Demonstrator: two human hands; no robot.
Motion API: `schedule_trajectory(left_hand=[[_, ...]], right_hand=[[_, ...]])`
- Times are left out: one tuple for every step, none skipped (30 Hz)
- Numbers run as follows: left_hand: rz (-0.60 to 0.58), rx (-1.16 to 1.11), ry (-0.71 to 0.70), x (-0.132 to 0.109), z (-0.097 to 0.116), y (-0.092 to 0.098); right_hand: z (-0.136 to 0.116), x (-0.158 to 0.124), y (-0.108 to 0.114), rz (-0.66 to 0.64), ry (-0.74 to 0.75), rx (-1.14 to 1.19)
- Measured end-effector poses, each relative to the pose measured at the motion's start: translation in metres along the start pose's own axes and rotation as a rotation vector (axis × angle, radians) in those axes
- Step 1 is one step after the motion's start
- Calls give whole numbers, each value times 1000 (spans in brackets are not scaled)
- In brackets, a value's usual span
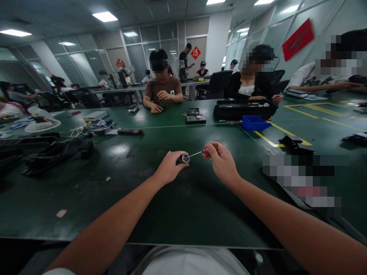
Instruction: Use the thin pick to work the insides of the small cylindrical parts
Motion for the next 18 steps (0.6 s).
schedule_trajectory(left_hand=[[0, -4, -11, 0, -1, 0], [3, -10, -21, 0, -2, 0], [7, -17, -30, 0, -3, -1], [13, -25, -38, 0, -5, -1], [20, -33, -46, 0, -6, -2], [26, -43, -54, 0, -8, -2], [29, -55, -60, 0, -9, -3], [31, -65, -64, 0, -9, -3], [31, -75, -65, 0, -10, -4], [30, -82, -64, 0, -10, -4], [29, -87, -63, 0, -10, -4], [31, -90, -61, 0, -9, -4], [33, -93, -61, 0, -9, -4], [37, -97, -61, 0, -9, -4], [39, -103, -62, 0, -10, -4], [43, -108, -63, 0, -10, -4], [47, -112, -63, 0, -11, -5], [50, -115, -62, 0, -11, -5]], right_hand=[[-2, -1, 0, -2, 17, -26], [-3, -1, 1, -1, 30, -46], [-4, -1, 1, 4, 38, -60], [-4, -1, 1, 12, 40, -69], [-4, -1, 1, 22, 37, -76], [-5, -1, 1, 27, 32, -84], [-5, 0, 1, 26, 29, -90], [-5, 0, 2, 18, 30, -96], [-6, 1, 2, 10, 34, -106], [-8, 1, 2, 2, 37, -124], [-9, 1, 3, 0, 41, -151], [-11, 1, 4, 4, 48, -183], [-13, 1, 5, 14, 59, -218], [-14, 0, 6, 27, 74, -252], [-15, 0, 6, 37, 92, -277], [-16, -1, 7, 43, 111, -293], [-16, -1, 7, 42, 129, -301], [-17, -2, 6, 30, 145, -301]])
Point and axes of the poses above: each hand's wrist, its own x-axis towards the middle knuckle, its own y-axis out of the back of the hand, z = x × y, the point moved 1 cm from there along x, towards the middle knuckle, and after that the axes turned 13 degrees about z, right-handed, at the moved point
